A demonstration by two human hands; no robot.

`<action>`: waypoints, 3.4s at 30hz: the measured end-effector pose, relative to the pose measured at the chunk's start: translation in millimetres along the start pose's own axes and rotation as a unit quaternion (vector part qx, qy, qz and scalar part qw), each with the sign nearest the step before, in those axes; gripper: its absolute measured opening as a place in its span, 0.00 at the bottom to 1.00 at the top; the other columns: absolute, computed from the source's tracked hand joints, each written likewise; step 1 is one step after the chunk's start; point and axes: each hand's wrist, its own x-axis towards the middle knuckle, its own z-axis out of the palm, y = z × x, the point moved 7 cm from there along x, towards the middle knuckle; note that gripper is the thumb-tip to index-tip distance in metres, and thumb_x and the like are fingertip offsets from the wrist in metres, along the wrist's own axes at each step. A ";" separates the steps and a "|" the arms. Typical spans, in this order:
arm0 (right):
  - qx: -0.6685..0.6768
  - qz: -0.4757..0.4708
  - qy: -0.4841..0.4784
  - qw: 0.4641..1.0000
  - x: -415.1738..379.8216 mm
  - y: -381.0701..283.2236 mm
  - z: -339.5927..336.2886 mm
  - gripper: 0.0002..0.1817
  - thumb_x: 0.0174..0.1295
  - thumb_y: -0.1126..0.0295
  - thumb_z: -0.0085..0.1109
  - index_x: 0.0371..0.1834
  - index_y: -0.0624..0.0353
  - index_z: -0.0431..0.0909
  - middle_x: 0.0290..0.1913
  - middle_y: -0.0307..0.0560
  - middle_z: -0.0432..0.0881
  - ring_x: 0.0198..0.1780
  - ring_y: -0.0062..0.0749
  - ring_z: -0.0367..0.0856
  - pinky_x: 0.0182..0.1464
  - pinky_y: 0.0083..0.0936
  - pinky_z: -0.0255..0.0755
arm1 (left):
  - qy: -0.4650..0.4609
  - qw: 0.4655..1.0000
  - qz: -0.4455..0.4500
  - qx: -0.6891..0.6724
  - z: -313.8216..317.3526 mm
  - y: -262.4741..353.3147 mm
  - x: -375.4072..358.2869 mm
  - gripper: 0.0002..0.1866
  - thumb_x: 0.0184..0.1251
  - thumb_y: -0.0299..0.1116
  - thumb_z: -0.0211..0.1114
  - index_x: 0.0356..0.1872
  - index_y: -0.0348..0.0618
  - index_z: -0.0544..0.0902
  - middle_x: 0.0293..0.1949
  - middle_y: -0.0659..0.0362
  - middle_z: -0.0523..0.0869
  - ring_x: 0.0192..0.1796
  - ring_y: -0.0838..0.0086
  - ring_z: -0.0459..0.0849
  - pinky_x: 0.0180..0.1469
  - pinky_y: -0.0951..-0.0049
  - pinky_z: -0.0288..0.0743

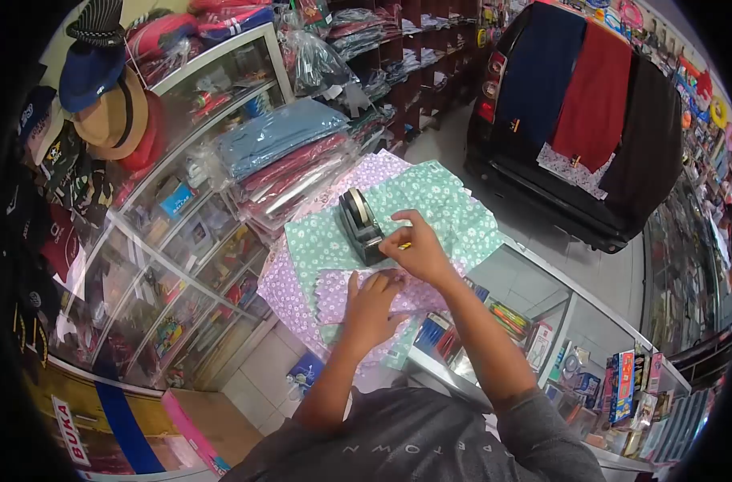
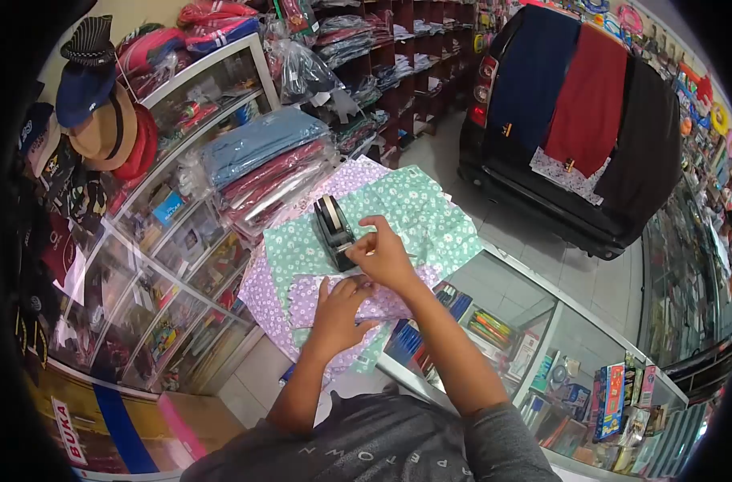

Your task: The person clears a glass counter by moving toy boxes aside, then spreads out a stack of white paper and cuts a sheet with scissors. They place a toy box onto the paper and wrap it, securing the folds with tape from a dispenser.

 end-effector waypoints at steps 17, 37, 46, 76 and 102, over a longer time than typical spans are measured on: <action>-0.271 -0.131 -0.124 0.945 -86.2 -20.7 -7.2 0.79 0.34 0.64 0.87 0.88 0.62 0.36 0.55 0.66 0.84 0.55 0.67 0.82 0.60 0.49 0.75 | -0.012 0.996 -0.002 -0.087 -35.2 10.5 4.5 0.29 0.72 0.32 0.69 0.74 0.48 0.76 0.64 0.52 0.85 0.70 0.57 0.80 0.83 0.33 0.44; -0.392 0.012 0.024 0.920 -265.2 -67.9 -92.3 0.70 0.36 0.76 0.80 0.88 0.60 0.48 0.62 0.56 0.81 0.67 0.54 0.76 0.77 0.49 0.61 | -0.122 0.981 0.065 -0.133 32.1 128.6 12.3 0.21 0.58 0.46 0.82 0.46 0.43 0.92 0.46 0.53 0.92 0.51 0.54 0.89 0.54 0.58 0.81; -0.391 0.091 0.081 0.912 -319.0 -43.8 -151.1 0.70 0.34 0.75 0.83 0.87 0.58 0.51 0.66 0.59 0.79 0.67 0.57 0.76 0.74 0.47 0.66 | -0.179 0.953 0.177 -0.166 99.6 197.8 39.7 0.21 0.62 0.47 0.79 0.44 0.40 0.91 0.45 0.50 0.91 0.51 0.50 0.88 0.54 0.54 0.81; -0.072 0.128 0.114 0.983 -316.1 14.4 -247.3 0.55 0.53 0.82 0.79 0.85 0.51 0.59 0.48 0.47 0.89 0.49 0.32 0.87 0.57 0.31 0.80 | -0.476 0.814 0.228 -0.243 157.3 245.6 70.2 0.17 0.61 0.39 0.81 0.35 0.31 0.89 0.25 0.51 0.89 0.28 0.70 0.87 0.34 0.69 0.79; -0.061 0.188 0.074 0.978 -309.8 6.7 -204.4 0.68 0.54 0.81 0.78 0.90 0.43 0.35 0.71 0.58 0.81 0.53 0.53 0.89 0.59 0.41 0.81 | -0.511 0.791 0.194 -0.276 146.1 235.1 72.7 0.18 0.66 0.39 0.80 0.45 0.32 0.93 0.24 0.56 0.89 0.23 0.81 0.82 0.27 0.76 0.75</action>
